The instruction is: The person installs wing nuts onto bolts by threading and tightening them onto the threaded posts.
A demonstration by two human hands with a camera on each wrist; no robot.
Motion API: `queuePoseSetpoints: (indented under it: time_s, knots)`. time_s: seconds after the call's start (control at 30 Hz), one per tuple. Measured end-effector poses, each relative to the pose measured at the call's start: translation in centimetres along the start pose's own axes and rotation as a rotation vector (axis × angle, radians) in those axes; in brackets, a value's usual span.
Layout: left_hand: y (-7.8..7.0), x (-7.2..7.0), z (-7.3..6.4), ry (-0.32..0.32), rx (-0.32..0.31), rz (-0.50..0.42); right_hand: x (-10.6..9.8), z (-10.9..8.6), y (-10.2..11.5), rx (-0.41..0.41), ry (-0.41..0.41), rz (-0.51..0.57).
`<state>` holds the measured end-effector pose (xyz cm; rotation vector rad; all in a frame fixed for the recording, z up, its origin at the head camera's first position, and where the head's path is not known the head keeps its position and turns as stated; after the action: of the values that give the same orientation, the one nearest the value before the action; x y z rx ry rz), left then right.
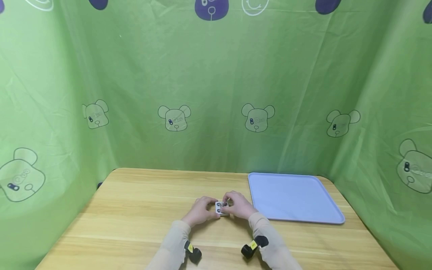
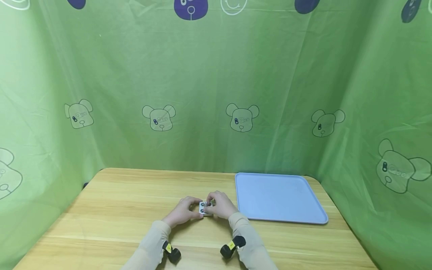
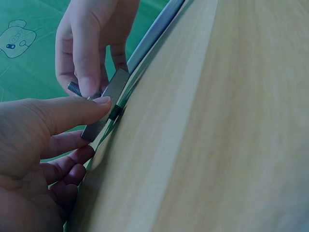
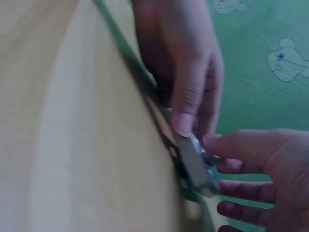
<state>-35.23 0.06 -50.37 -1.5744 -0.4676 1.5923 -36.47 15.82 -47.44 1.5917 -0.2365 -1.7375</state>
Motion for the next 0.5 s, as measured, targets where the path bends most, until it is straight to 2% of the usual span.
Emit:
queuePoseSetpoints:
  time_s: [0.3,0.5]
  knots:
    - [-0.09,-0.04,-0.03,-0.007,-0.001,-0.004,-0.96,0.03,-0.53,0.021,0.007,0.007]
    - [-0.21,-0.06,0.0,-0.008,0.01,0.001,-0.57,0.03,-0.43,-0.014,0.02,0.025]
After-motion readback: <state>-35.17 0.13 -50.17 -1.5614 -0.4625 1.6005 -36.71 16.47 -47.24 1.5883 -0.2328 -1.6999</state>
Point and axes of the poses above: each hand's wrist, its own z-axis towards the middle knuckle, its own x-axis out of the palm, y = z × x, the point moved 5 cm from there along z, towards the middle knuckle, and after that the axes turned 5 degrees about -y, right-handed, at the moved point
